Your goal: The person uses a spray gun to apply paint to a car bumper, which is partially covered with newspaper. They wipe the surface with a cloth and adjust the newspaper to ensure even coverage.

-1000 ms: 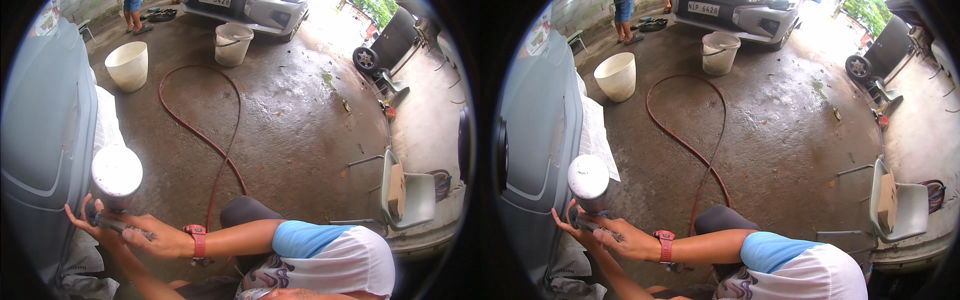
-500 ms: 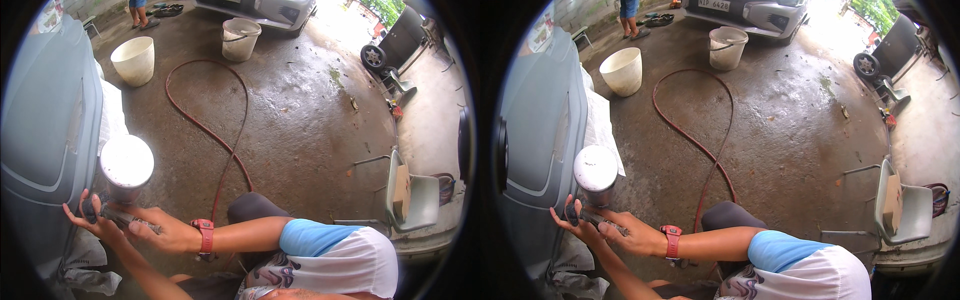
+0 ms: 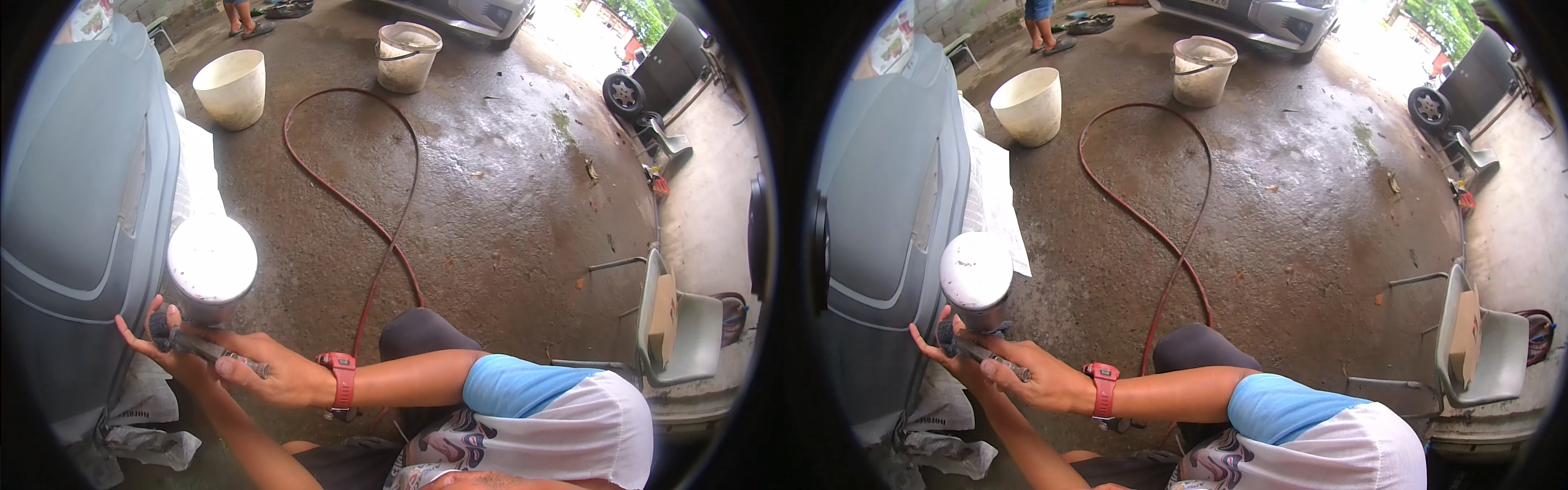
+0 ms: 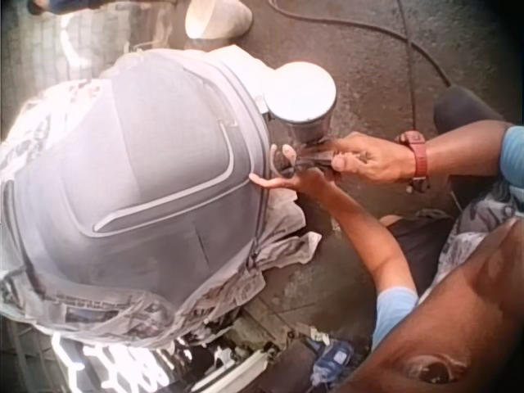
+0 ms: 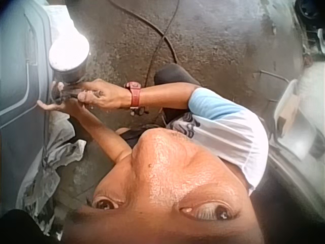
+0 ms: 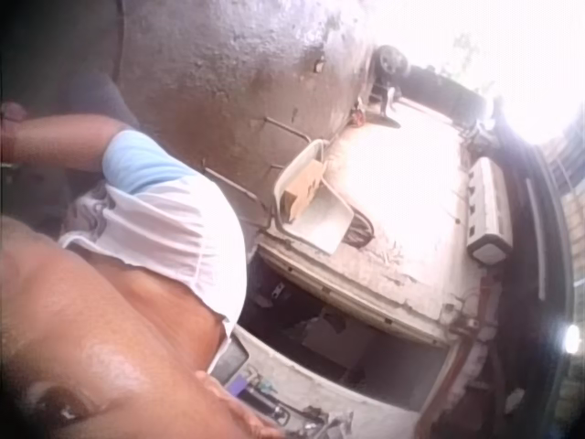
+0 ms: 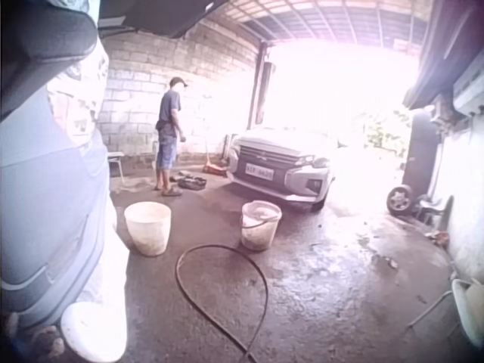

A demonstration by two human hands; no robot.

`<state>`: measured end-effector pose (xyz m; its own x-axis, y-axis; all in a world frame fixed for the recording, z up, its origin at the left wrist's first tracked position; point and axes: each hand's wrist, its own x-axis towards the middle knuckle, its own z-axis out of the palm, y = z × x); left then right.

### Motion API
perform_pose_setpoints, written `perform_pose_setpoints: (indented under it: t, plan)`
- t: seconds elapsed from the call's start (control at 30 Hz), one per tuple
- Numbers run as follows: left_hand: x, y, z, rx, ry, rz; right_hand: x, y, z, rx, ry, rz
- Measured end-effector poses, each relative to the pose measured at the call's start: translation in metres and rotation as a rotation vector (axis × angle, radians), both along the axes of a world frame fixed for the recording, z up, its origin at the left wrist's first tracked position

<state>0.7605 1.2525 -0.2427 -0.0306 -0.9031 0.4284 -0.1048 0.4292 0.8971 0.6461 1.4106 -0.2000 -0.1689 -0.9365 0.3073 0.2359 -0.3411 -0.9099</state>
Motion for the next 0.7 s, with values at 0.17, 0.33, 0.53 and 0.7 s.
perform_pose_setpoints:
  t: [0.17, 0.33, 0.53, 0.7]
  plan:
    - [-0.004, 0.002, 0.002, -0.019, -0.028, 0.014, -0.002, 0.001, 0.000, -0.022, 0.004, -0.014]
    - [-0.009, 0.003, 0.003, -0.009, -0.018, 0.038, -0.006, 0.003, 0.002, 0.011, 0.000, 0.002]
    - [-0.005, -0.008, 0.002, -0.049, -0.014, 0.068, -0.012, 0.003, 0.002, 0.013, -0.006, -0.001]
    - [-0.005, -0.004, 0.001, -0.011, -0.003, 0.058, -0.009, 0.003, -0.001, -0.004, -0.001, -0.045]
